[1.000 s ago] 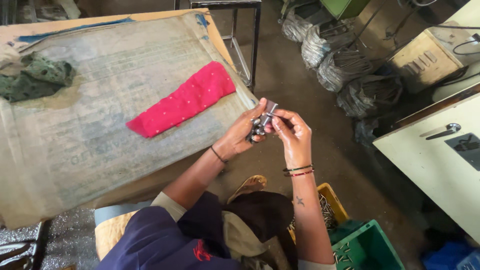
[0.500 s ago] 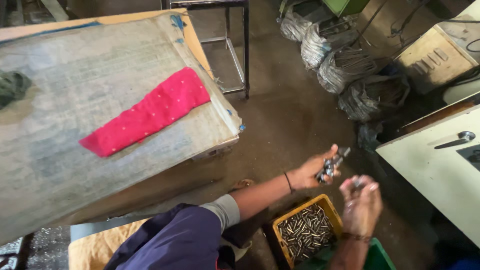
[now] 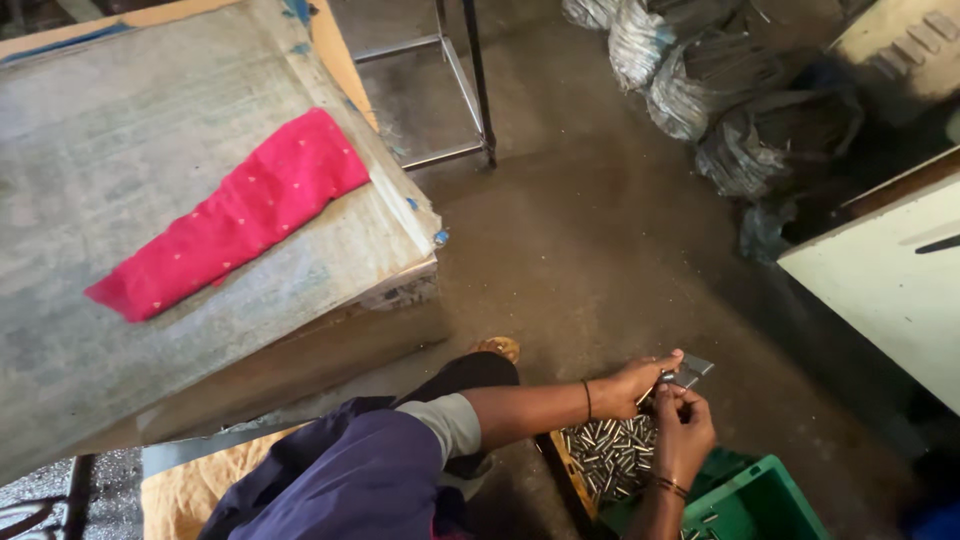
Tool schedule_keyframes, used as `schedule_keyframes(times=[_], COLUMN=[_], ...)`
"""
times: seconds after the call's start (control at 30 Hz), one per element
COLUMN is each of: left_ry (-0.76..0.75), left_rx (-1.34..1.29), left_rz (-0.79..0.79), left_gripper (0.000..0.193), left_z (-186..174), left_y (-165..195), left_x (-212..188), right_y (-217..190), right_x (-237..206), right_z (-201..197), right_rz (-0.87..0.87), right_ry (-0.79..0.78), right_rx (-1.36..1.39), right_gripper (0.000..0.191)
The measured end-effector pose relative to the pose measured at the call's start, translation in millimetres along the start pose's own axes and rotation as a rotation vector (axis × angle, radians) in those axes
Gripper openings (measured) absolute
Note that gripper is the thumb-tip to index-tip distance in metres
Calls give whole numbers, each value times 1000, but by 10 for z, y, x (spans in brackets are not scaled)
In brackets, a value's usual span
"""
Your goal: The person sits on the floor and sorts small metal parts from a yellow bin into a green bin. They pick up handfuls of parts, separate them by hand, and place selected pieces into the green bin while discarding others back into the yellow bin.
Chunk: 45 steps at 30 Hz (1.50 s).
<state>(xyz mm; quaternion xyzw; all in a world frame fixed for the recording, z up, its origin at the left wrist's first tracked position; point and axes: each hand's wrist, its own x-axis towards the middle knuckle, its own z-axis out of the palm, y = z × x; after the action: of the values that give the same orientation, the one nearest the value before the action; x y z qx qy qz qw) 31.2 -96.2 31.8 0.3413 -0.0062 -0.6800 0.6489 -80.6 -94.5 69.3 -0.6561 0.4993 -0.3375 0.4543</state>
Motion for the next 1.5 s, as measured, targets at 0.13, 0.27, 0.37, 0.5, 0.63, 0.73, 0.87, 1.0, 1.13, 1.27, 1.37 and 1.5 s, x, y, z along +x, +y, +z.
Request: schedule_keyframes(times=[0.13,0.27,0.37,0.5,0.63,0.73,0.87,1.0,1.13,1.27,1.37,1.5], left_ry=[22,-17,-52,-202,-150,-191,-356,-355,-278,-309,-308,-175], left_rx=[0,-54,-51,-39,-14,-32,53,60,121,109,43,-1], left_rz=[-108,-179,-190,-153,-169,-178,-205,-187,-245,-269,-250,-208], left_gripper=[37,32,36,34,36,41,60,62,63,63,57,44], left_z=[-5,-45,-71,-115,-109,-92,-111,-117,-140,-174,-176,-103], left_y=[-135,-199,-238,-248,-245,-250,-280,-300,-247,-172,-82,5], left_x=[-37,-8,58,80,51,31,5,-35,-156,-384,-532,-611], right_y=[73,71,40,-37,-108,-118,-109,-150,-184,-140,-141,-185], right_x=[-71,-81,-105,-125,-78,-68,-85,-135,-209,-327,-348,-373], right_z=[-111,-109,-152,-240,-286,-415,-523,-536,-561,-521,-492,-487], right_rz=[-80,-119,-140,-96,45,101,84,83,144,139,179,224], right_ry=[36,78,144,131,79,95,64,-19,-46,-64,-71,-127], right_rx=[-207,-196,-236,14,312,457,468,460,503,444,486,451], right_gripper=[18,21,20,18,14,12,18,22,23,14,12,12])
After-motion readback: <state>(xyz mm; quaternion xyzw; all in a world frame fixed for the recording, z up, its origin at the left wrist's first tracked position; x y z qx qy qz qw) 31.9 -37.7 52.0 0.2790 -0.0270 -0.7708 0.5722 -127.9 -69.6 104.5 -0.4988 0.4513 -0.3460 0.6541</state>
